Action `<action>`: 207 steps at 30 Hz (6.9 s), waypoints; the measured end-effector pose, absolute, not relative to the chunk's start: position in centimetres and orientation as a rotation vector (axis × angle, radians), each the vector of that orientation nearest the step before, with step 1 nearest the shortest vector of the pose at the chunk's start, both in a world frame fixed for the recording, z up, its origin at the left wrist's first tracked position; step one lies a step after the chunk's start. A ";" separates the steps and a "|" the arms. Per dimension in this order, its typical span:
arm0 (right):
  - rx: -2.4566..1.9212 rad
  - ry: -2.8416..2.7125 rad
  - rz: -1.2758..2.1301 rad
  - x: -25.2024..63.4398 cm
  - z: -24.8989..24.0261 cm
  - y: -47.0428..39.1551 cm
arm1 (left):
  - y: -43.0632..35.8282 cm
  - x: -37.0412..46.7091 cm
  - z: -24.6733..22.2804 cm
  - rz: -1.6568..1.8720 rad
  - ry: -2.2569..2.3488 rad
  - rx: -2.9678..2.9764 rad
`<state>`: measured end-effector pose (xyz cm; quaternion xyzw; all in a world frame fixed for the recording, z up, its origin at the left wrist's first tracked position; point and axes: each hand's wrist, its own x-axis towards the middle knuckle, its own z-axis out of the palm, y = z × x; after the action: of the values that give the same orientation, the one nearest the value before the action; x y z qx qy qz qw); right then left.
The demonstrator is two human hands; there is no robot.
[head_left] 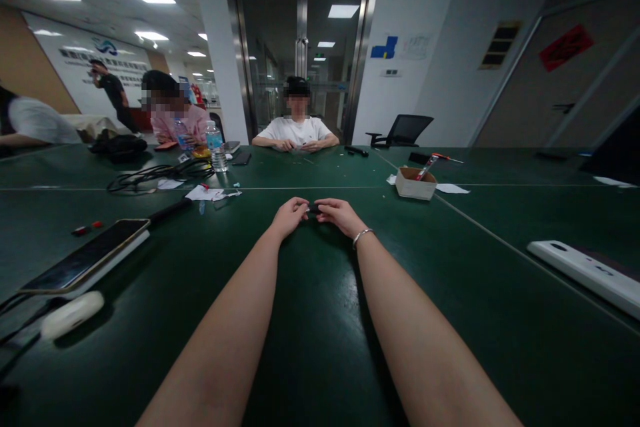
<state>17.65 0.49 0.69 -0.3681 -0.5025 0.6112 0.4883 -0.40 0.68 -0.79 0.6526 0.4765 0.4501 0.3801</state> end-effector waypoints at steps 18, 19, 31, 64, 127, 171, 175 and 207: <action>-0.911 -1.215 1.478 17.6 0.7 0.4 | 0.5 -0.3 -0.4 1.199 1.241 1.687; -0.909 -1.213 1.480 17.6 0.8 0.4 | 0.5 -0.3 -0.5 1.194 1.238 1.676; -0.923 -1.216 1.480 17.6 0.7 0.6 | 0.5 -0.4 -0.3 1.117 1.236 1.678; -0.894 -1.278 1.495 17.8 0.7 0.5 | 0.0 -0.3 0.3 1.083 1.191 1.636; -0.924 -1.292 1.462 17.7 0.6 0.6 | 1.4 -0.9 -1.3 1.112 1.295 1.694; -0.934 -1.235 1.476 17.6 0.9 0.3 | 0.5 -0.6 -0.9 1.222 1.271 1.631; -0.924 -1.233 1.472 17.7 0.8 0.5 | 0.6 -0.7 -1.0 1.204 1.255 1.679; -0.925 -1.207 1.484 17.7 0.7 0.6 | 0.2 -0.7 -0.4 1.204 1.187 1.588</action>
<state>17.66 0.63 0.71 -0.3801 -0.4963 0.6101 0.4868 -0.68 0.17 -0.41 0.6275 0.4692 0.4758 0.3996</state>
